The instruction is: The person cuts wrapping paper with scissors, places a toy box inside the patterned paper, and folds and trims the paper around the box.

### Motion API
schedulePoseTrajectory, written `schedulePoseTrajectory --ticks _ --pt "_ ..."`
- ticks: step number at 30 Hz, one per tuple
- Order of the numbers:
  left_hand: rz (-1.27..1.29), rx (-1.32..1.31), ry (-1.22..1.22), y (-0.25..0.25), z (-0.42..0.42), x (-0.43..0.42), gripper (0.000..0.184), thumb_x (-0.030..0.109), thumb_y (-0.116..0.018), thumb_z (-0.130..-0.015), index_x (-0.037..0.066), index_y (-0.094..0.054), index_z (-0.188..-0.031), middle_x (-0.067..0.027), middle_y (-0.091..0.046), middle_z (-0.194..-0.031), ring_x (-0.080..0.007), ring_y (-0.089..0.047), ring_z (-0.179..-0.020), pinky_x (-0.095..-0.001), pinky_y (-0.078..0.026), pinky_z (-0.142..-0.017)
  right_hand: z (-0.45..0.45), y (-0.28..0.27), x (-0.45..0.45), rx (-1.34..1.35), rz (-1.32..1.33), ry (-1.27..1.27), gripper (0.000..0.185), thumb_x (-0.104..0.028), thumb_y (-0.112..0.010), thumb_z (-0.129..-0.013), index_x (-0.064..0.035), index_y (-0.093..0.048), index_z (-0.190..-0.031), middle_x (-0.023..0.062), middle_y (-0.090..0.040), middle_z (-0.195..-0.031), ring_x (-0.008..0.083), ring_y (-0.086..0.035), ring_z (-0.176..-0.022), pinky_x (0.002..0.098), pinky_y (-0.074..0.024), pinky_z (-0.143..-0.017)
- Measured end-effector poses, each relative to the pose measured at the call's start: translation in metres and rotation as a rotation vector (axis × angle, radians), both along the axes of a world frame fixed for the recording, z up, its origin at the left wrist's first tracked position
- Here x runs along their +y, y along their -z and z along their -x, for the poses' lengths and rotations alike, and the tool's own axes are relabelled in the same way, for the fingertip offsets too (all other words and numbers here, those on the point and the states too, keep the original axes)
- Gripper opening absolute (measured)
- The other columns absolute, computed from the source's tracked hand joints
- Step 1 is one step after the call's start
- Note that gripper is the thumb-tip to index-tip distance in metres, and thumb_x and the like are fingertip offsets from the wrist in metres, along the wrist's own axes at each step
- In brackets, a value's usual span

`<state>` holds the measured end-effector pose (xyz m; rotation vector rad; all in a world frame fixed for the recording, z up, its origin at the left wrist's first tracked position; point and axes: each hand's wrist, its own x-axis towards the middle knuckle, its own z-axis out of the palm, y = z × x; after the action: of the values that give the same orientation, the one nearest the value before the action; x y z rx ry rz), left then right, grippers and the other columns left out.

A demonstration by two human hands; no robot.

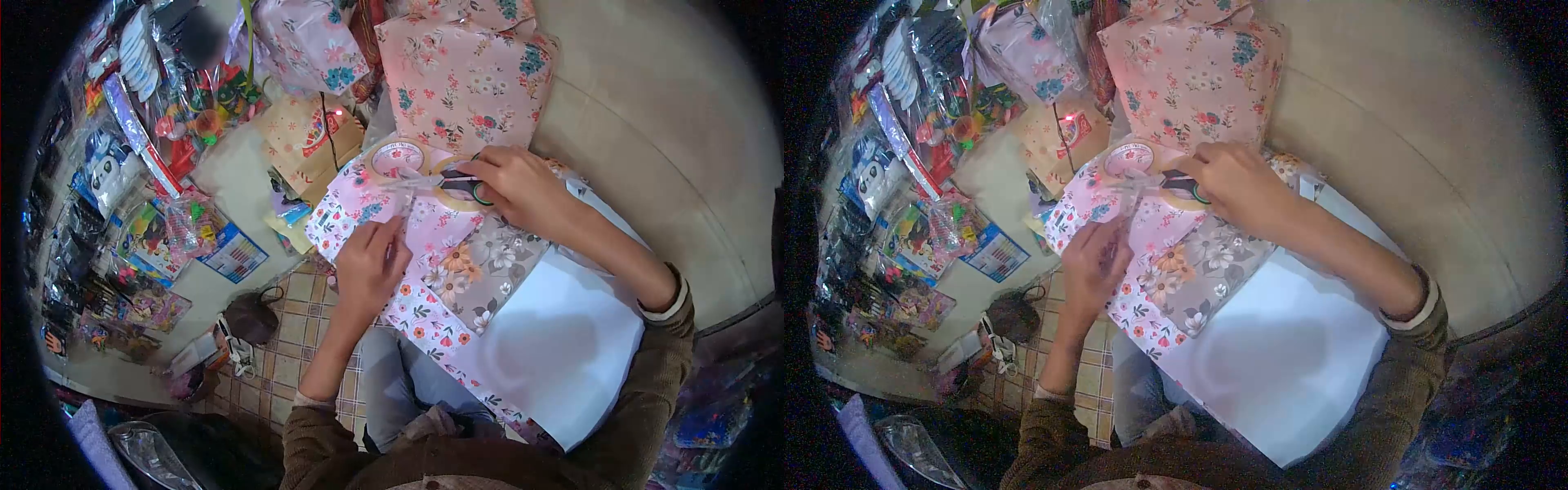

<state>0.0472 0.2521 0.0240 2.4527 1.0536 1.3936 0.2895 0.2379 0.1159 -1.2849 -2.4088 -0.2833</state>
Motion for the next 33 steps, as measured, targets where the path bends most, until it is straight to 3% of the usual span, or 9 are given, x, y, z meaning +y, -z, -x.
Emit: schedulePoseTrajectory --ticks 5,9,12,17,19,23,26,29,33 --pt "-0.069 -0.092 -0.076 -0.010 0.007 -0.001 0.028 -0.003 -0.069 -0.069 0.000 -0.066 -0.097 -0.0114 -0.063 -0.081 -0.0214 -0.061 -0.067 -0.0315 -0.049 -0.062 0.002 -0.006 -0.003 0.394 0.090 0.023 0.036 0.000 -0.060 -0.074 0.0030 -0.059 -0.110 0.0170 -0.061 -0.093 0.0282 -0.063 -0.080 0.0353 -0.0514 -0.073" --pt "-0.389 -0.186 -0.114 -0.015 0.013 0.023 0.028 -0.007 -0.068 -0.070 0.001 -0.067 -0.096 -0.0100 -0.063 -0.082 -0.0206 -0.061 -0.069 -0.0297 -0.049 -0.063 0.005 -0.006 0.000 0.355 0.111 0.057 0.035 -0.003 -0.063 -0.072 0.0038 -0.060 -0.106 0.0177 -0.063 -0.086 0.0250 -0.064 -0.078 0.0340 -0.0524 -0.069" --pt "-0.393 -0.284 -0.208 -0.027 0.012 0.035 0.026 -0.008 -0.067 -0.070 0.000 -0.067 -0.095 -0.0097 -0.063 -0.083 -0.0208 -0.061 -0.071 -0.0293 -0.048 -0.065 0.011 -0.006 -0.001 0.359 0.076 0.085 0.037 -0.005 -0.066 -0.071 0.0046 -0.060 -0.106 0.0177 -0.063 -0.083 0.0244 -0.064 -0.073 0.0336 -0.0521 -0.065" --pt "0.017 -0.101 0.012 -0.013 -0.010 0.055 0.021 -0.002 -0.069 -0.071 -0.002 -0.066 -0.092 -0.0119 -0.060 -0.083 -0.0249 -0.060 -0.074 -0.0328 -0.049 -0.067 0.022 -0.020 -0.003 0.446 0.192 0.188 0.041 -0.010 -0.069 -0.069 0.0065 -0.060 -0.106 0.0176 -0.062 -0.078 0.0223 -0.062 -0.065 0.0323 -0.0510 -0.062" --pt "0.188 -0.107 0.115 -0.004 -0.019 0.059 0.017 0.000 -0.068 -0.072 -0.003 -0.064 -0.088 -0.0140 -0.059 -0.086 -0.0288 -0.060 -0.077 -0.0358 -0.049 -0.069 0.027 -0.010 0.000 0.466 0.158 0.107 0.040 -0.011 -0.070 -0.070 0.0064 -0.060 -0.104 0.0166 -0.062 -0.076 0.0210 -0.061 -0.064 0.0318 -0.0507 -0.060" --pt "0.010 -0.072 0.090 0.002 -0.018 0.063 0.015 0.000 -0.064 -0.075 -0.002 -0.062 -0.090 -0.0150 -0.058 -0.092 -0.0312 -0.057 -0.088 -0.0369 -0.046 -0.077 0.033 0.011 0.009 0.461 0.205 0.003 0.024 -0.011 -0.067 -0.069 0.0067 -0.064 -0.085 0.0197 -0.061 -0.066 0.0302 -0.062 -0.063 0.0382 -0.0480 -0.061" --pt "-0.014 -0.166 0.112 0.001 -0.016 0.061 0.019 0.001 -0.063 -0.077 -0.001 -0.061 -0.096 -0.0156 -0.057 -0.093 -0.0329 -0.056 -0.091 -0.0383 -0.044 -0.081 0.032 0.015 0.017 0.413 0.282 0.024 0.019 -0.009 -0.065 -0.071 0.0068 -0.064 -0.082 0.0194 -0.060 -0.064 0.0298 -0.062 -0.062 0.0376 -0.0482 -0.061" --pt "-0.011 -0.195 0.139 0.002 -0.014 0.062 0.022 0.002 -0.061 -0.079 -0.001 -0.060 -0.101 -0.0167 -0.058 -0.097 -0.0338 -0.056 -0.093 -0.0391 -0.044 -0.083 0.030 0.014 0.018 0.484 0.453 0.071 0.019 -0.008 -0.064 -0.079 0.0079 -0.065 -0.090 0.0181 -0.063 -0.075 0.0215 -0.064 -0.063 0.0313 -0.0505 -0.057" --pt "-0.001 -0.197 0.173 -0.007 -0.011 0.046 0.026 0.005 -0.058 -0.084 0.000 -0.059 -0.109 -0.0189 -0.059 -0.109 -0.0338 -0.056 -0.104 -0.0386 -0.042 -0.091 0.025 0.004 0.010 0.445 0.226 -0.055 0.017 -0.008 -0.061 -0.082 0.0062 -0.065 -0.089 0.0168 -0.063 -0.077 0.0245 -0.064 -0.069 0.0338 -0.0501 -0.061"
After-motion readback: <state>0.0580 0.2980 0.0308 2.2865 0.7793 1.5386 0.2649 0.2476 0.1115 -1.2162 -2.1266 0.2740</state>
